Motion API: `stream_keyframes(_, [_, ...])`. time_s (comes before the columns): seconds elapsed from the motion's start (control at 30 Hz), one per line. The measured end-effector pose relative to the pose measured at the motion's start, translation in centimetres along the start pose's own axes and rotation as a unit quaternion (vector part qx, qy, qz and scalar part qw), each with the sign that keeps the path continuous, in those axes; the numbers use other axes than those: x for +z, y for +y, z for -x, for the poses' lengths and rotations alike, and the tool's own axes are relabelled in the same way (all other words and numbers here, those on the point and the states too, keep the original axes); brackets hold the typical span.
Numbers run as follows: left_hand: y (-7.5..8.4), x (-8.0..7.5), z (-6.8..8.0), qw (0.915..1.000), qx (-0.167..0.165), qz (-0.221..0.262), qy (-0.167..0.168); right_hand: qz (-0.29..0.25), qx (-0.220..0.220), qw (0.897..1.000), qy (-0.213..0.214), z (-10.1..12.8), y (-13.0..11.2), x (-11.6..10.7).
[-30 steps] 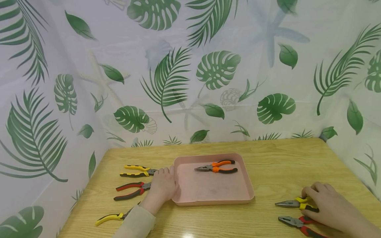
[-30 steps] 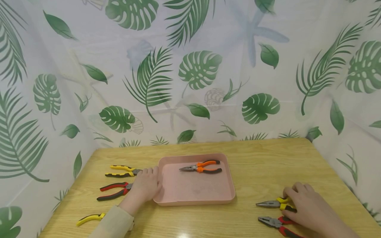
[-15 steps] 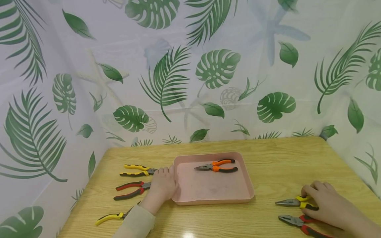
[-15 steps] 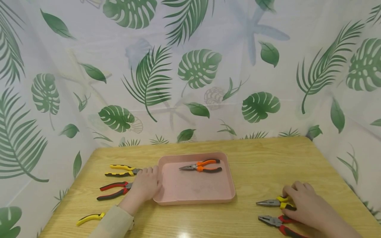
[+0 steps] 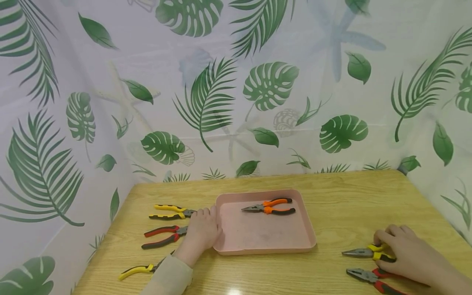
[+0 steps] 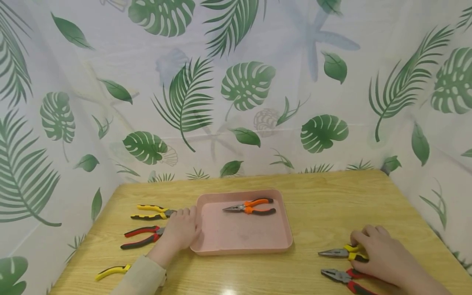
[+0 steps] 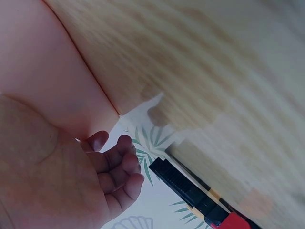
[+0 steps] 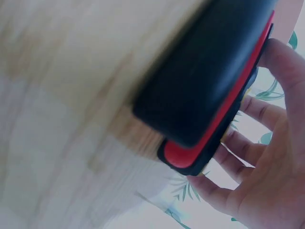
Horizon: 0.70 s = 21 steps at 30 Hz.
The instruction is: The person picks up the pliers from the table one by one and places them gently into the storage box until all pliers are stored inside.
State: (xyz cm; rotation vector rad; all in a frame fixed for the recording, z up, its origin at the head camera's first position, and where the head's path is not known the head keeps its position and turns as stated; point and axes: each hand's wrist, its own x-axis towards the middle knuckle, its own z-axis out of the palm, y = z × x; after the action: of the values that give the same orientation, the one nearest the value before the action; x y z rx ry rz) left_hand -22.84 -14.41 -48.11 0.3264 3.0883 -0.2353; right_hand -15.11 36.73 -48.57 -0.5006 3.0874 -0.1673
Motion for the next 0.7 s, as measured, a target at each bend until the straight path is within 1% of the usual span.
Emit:
stream_keyframes(0.17, [0.00,0.08,0.07,1.0000,0.000,0.003,-0.001,0.011,0.006,1.000,0.005,-0.02,0.06,0.05])
stream_keyframes(0.37, [0.04,-0.27,0.27,1.0000,0.003,-0.001,0.000,0.038,0.030,0.999,0.018,-0.20,-0.03,-0.29])
stream_keyframes(0.7, [-0.05,0.07,0.04,1.0000,0.000,0.000,0.000,0.019,0.028,0.999,0.034,-0.43,-0.23,-0.20])
